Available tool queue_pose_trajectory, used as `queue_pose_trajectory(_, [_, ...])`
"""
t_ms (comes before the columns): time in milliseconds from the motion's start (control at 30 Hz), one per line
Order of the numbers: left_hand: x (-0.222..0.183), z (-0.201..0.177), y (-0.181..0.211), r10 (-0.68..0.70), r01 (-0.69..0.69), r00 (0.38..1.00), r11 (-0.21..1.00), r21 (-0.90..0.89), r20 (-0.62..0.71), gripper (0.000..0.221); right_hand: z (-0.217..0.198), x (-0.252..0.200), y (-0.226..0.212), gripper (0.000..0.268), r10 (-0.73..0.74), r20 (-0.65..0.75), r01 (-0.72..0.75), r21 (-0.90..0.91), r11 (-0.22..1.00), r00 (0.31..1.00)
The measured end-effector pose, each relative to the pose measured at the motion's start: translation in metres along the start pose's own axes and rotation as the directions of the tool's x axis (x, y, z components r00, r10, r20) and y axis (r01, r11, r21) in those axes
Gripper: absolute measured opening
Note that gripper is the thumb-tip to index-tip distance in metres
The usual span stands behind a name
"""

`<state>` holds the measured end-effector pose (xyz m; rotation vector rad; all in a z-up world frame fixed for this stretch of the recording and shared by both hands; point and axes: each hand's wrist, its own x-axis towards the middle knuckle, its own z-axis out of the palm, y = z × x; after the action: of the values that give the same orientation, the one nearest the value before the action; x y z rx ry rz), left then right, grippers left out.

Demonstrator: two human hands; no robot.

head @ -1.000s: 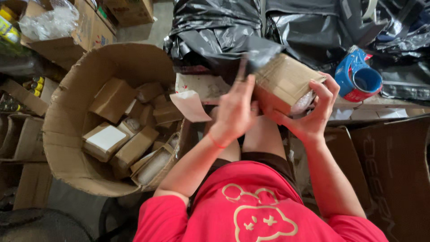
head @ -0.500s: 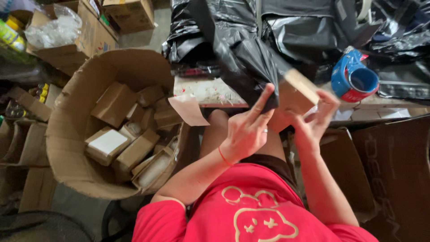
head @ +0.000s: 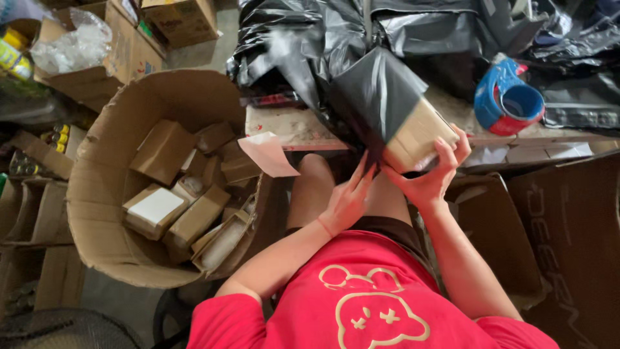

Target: The person prepares items for shipping by placing cardboard boxes into black shipping bags, sealing the bags with tape using a dispenser, and applying shipping labels to the packages.

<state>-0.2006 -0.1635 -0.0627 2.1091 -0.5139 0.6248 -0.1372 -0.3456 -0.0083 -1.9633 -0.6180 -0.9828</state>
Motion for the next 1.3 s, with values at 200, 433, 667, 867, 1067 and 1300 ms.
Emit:
queue_pose_trajectory(200, [0.014, -0.032, 0.021, 0.225, -0.228, 0.959, 0.974, -0.001, 0.172, 0.048, -0.019, -0.011, 0.010, 0.118, 0.129, 0.203, -0.130, -0.010, 0.991, 0.971])
queue_pose_trajectory(433, [0.148, -0.052, 0.061, 0.217, -0.168, 0.969, 0.932, 0.320, -0.122, 0.066, -0.014, -0.008, 0.001, 0.093, -0.069, 0.127, 0.061, 0.068, 0.996, 0.989])
queue_pose_trajectory(667, [0.196, -0.062, 0.035, -0.194, 0.070, 0.970, 0.794, 0.604, 0.143, 0.040, -0.022, 0.002, -0.015, 0.075, -0.221, 0.228, 0.243, -0.073, 0.967, 0.948])
queue_pose_trajectory(867, [0.178, -0.058, 0.040, -0.116, 0.087, 0.992, 0.896, 0.436, 0.042, 0.021, -0.015, -0.004, -0.010, 0.058, -0.283, 0.250, 0.325, -0.145, 0.935, 0.926])
queue_pose_trajectory(1067, [0.144, -0.016, 0.105, 0.219, -0.267, 0.961, 0.899, 0.347, 0.172, 0.015, 0.019, -0.059, 0.038, 0.053, 0.167, 0.428, 0.091, -0.520, 0.849, 0.888])
queue_pose_trajectory(1300, [0.090, -0.030, 0.080, 0.163, -0.107, 0.969, 0.953, 0.284, -0.183, 0.060, -0.007, -0.006, -0.006, 0.094, 0.275, 0.127, -0.264, -0.097, 0.960, 0.953])
